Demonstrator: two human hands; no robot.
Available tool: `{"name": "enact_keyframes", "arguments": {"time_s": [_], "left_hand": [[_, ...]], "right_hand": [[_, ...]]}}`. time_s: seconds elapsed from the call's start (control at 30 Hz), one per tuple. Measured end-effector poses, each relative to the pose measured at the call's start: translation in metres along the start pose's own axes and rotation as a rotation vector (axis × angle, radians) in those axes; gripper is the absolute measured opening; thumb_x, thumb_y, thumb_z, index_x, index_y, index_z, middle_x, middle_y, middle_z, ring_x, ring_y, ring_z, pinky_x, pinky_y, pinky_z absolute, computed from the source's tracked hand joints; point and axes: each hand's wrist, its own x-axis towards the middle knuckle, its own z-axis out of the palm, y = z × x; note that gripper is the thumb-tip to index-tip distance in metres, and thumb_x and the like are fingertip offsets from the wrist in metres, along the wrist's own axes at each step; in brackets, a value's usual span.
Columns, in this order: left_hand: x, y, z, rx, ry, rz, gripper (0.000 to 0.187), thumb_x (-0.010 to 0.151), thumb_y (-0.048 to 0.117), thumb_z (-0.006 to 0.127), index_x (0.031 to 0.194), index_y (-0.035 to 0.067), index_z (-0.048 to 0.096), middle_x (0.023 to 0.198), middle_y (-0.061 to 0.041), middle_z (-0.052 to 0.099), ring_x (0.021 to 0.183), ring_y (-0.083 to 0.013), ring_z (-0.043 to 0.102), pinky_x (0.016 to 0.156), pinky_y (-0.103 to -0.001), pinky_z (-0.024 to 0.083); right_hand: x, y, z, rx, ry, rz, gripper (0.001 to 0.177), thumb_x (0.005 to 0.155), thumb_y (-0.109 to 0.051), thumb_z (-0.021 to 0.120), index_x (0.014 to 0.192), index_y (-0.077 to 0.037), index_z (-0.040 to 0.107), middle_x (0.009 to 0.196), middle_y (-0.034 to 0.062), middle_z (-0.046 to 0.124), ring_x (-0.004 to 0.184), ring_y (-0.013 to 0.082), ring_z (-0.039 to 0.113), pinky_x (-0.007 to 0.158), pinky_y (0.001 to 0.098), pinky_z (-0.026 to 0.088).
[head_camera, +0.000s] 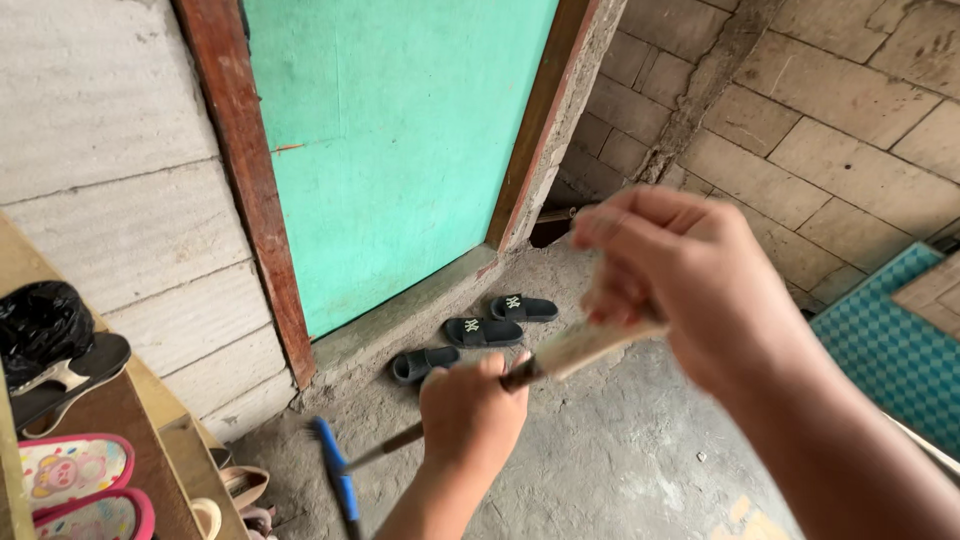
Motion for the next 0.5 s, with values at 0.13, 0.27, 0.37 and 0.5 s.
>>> {"name": "enact_keyframes", "arguments": {"time_s": [0.13,0.27,0.37,0.5], "left_hand": [[0.005,-0.038,0.004,0.002,-0.121,-0.083,0.033,0.094,0.038,0.06,0.073,0.014,0.07,0.062,-0.009,0.069,0.06,-0.0302,0.07,0.064,-0.046,0.055],[-0.007,-0.095,0.035,-0.002,-0.387,-0.138,0.022,0.088,0.023,0.06,0.075,0.013,0.075,0.068,-0.007,0.073,0.066,-0.0246,0.075,0.065,-0.042,0.059],[-0.007,-0.078,0.048,-0.04,-0.456,-0.178,0.022,0.09,0.024,0.06,0.079,0.012,0.074,0.073,-0.009,0.073,0.069,-0.0266,0.075,0.067,-0.043,0.059],[0.002,-0.014,0.026,-0.073,-0.237,-0.062,0.024,0.09,0.025,0.06,0.076,0.013,0.075,0.073,-0.012,0.072,0.071,-0.0332,0.072,0.067,-0.046,0.056]], "right_hand": [[0.01,0.025,0.02,-0.096,-0.099,-0.009,0.026,0.092,-0.007,0.055,0.111,-0.001,0.071,0.076,0.0088,0.07,0.064,0.0172,0.07,0.066,0.0293,0.065],[-0.009,0.073,0.087,0.014,-0.098,0.067,0.018,0.09,-0.014,0.071,0.095,0.004,0.074,0.074,0.0112,0.069,0.058,0.0141,0.062,0.052,0.0281,0.052],[-0.017,0.072,0.076,-0.105,-0.061,0.156,0.019,0.09,-0.016,0.068,0.094,0.0,0.075,0.068,0.0117,0.067,0.054,0.0166,0.056,0.048,0.0289,0.047],[-0.008,0.036,0.014,-0.135,-0.024,0.042,0.021,0.091,-0.021,0.066,0.099,-0.005,0.076,0.068,0.007,0.067,0.053,0.0163,0.063,0.052,0.0298,0.056]]}}
